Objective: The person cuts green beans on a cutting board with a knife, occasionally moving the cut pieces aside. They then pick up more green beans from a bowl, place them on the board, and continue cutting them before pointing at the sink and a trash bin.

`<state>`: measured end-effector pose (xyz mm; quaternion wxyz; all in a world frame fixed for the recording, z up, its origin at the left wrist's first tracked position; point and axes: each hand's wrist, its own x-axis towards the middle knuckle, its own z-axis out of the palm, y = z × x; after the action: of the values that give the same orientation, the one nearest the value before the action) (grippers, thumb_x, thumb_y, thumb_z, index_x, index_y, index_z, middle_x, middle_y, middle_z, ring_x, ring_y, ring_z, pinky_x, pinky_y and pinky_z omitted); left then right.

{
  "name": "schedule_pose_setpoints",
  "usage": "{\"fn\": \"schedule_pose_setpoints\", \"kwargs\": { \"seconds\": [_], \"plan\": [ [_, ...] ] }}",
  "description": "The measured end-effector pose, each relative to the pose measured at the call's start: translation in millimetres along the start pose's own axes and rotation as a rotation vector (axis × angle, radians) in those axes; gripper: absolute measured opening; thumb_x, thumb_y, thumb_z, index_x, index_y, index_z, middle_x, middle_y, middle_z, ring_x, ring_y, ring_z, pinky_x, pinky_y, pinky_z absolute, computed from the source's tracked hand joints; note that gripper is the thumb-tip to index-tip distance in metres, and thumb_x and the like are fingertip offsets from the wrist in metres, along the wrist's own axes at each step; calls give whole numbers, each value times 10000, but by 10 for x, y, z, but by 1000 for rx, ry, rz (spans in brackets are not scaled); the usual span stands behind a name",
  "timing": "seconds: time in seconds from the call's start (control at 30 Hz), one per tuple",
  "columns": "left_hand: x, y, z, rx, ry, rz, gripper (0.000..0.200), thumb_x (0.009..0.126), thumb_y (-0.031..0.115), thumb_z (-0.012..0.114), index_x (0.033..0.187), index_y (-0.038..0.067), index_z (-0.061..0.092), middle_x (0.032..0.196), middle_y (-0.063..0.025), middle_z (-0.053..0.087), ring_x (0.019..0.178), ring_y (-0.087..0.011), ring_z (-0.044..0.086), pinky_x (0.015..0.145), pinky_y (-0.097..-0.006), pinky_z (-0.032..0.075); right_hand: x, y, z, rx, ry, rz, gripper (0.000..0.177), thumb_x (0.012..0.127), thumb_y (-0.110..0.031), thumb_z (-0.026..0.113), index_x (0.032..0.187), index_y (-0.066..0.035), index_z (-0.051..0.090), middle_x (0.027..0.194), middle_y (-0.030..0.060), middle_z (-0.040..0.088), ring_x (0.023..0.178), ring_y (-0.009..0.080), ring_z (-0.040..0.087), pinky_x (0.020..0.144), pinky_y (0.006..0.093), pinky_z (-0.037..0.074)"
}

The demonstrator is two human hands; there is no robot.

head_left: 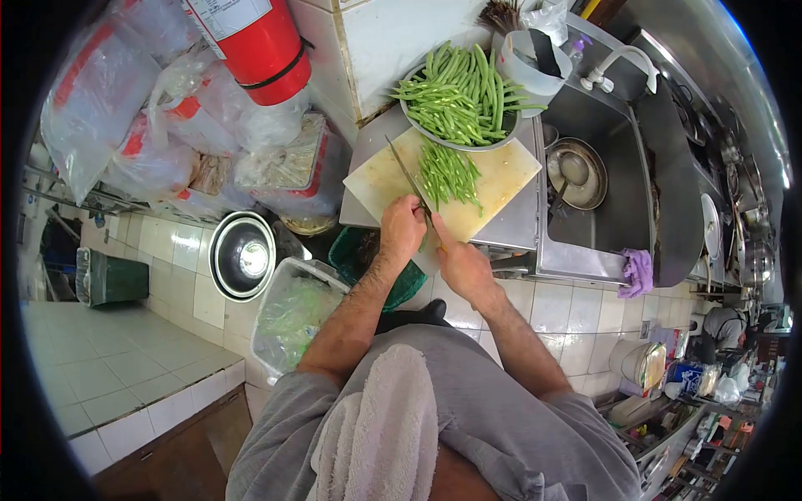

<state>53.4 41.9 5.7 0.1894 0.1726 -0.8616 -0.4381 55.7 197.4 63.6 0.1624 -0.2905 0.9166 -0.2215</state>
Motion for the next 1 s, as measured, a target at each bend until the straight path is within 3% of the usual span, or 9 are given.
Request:
{"fn": "schedule_pose_setpoints", "kwargs": {
  "seconds": [0.07,0.13,0.27,0.4,0.53,0.8,1.0],
  "plan": [
    [13,20,-11,7,1,-16,122,770,-21,609,891,-35,612,844,-183,644,784,-322,643,696,-377,513,-196,49,6,-40,-28,19,667,862,-129,560,1453,-191,257,786,223,637,703,414,618,650,512,482],
    [-34,41,-23,-24,21,23,92,786,39,589,869,-3,595,851,-193,607,800,-396,589,729,-452,479,-577,162,-17,13,-40,25,667,863,-136,565,1454,-196,261,778,218,637,704,413,619,651,508,481],
    [-76,124,-66,130,12,47,95,782,48,603,864,10,630,805,-193,609,783,-379,597,702,-439,485,-924,213,-185,109,-77,69,665,866,-148,574,1454,-212,270,758,206,635,708,411,617,658,495,479],
    [-168,143,-140,183,-52,92,112,784,54,595,875,3,634,805,-205,604,782,-391,592,710,-444,487,-646,190,-105,65,-60,112,671,869,-146,578,1456,-216,262,768,213,637,719,417,616,674,495,479],
    [-108,88,-19,135,14,118,137,790,49,579,896,-15,636,816,-216,611,801,-395,595,715,-447,488,-472,138,-83,94,-14,132,677,875,-162,582,1460,-217,245,791,230,638,742,431,613,691,500,478],
    [75,52,29,53,84,99,130,787,21,581,894,-28,634,827,-205,627,791,-379,608,708,-430,488,-602,177,-125,105,-48,100,673,878,-147,575,1461,-212,244,839,232,639,762,424,616,703,487,482],
    [66,48,32,58,60,63,137,797,29,574,907,-23,638,859,-204,614,828,-397,590,740,-455,478,-894,160,-49,136,-21,58,663,873,-124,572,1455,-153,258,831,218,633,755,400,617,686,463,482]
  ]
}}
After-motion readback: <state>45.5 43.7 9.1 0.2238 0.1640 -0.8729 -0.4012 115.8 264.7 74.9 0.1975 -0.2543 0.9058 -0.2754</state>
